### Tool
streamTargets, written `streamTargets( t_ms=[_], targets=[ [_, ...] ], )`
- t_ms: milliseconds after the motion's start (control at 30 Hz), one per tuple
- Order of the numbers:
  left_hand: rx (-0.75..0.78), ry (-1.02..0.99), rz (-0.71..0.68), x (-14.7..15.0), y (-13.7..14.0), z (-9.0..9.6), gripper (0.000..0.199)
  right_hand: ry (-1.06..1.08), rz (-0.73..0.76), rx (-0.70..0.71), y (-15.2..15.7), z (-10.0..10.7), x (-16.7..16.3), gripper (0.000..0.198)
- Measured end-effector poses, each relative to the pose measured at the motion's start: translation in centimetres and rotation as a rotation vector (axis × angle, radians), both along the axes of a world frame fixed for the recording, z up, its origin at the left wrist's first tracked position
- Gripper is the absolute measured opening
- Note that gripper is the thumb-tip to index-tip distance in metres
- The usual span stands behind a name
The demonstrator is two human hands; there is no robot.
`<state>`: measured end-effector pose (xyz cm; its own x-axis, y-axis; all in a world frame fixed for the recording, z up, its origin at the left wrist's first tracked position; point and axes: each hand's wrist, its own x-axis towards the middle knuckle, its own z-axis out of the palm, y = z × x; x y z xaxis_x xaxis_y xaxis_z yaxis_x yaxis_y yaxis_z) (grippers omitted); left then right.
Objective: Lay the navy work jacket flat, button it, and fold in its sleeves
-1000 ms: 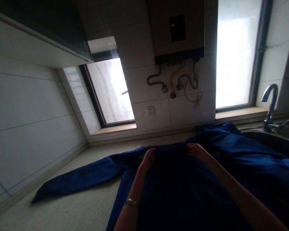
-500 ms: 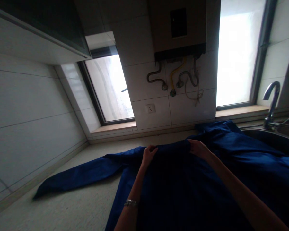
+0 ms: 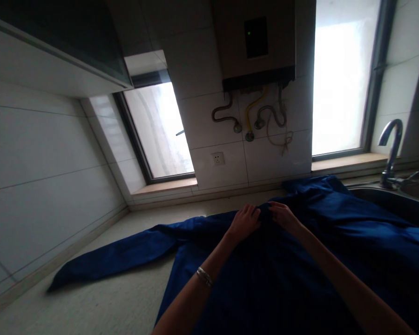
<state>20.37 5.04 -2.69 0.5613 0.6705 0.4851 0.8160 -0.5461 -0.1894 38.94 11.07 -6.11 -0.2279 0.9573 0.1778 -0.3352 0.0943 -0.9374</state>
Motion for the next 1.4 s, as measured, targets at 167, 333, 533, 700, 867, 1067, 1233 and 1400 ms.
streamTargets(
  t_ms=[167,333,533,700,867,1067,1233,1400],
  targets=[
    [-0.039,0.029,0.013,0.1,1.3,2.1,0.021,-0.176,-0.107,0.105,-0.1,-0.1,0.3,0.037],
    [-0.069,0.038,-0.019,-0.5,2.6,4.7,0.022,-0.661,-0.546,0.363,-0.2,-0.5,0.3,0.019],
    [-0.072,0.027,-0.01,-0.9,3.9,6.0,0.022,-0.615,-0.05,0.06,-0.6,-1.0,0.0,0.021],
    [-0.089,-0.009,-0.017,-1.2,4.3,7.1,0.022,-0.431,0.018,-0.02,-0.1,-0.8,0.5,0.021],
    [-0.094,-0.05,0.03,-2.3,4.9,8.2,0.027,0.039,-0.019,0.054,0.3,-0.5,1.1,0.034],
    [-0.121,-0.029,0.01,-3.5,5.6,8.6,0.033,0.139,0.034,0.031,-0.7,-0.8,-0.1,0.038],
    [-0.154,-0.061,-0.048,-3.7,5.2,9.6,0.039,0.126,-0.03,0.014,-0.9,-1.0,-2.0,0.041],
    [-0.201,-0.084,-0.051,-3.7,4.9,10.7,0.032,0.005,-0.172,0.118,-1.1,-0.6,-2.3,0.045]
  ],
)
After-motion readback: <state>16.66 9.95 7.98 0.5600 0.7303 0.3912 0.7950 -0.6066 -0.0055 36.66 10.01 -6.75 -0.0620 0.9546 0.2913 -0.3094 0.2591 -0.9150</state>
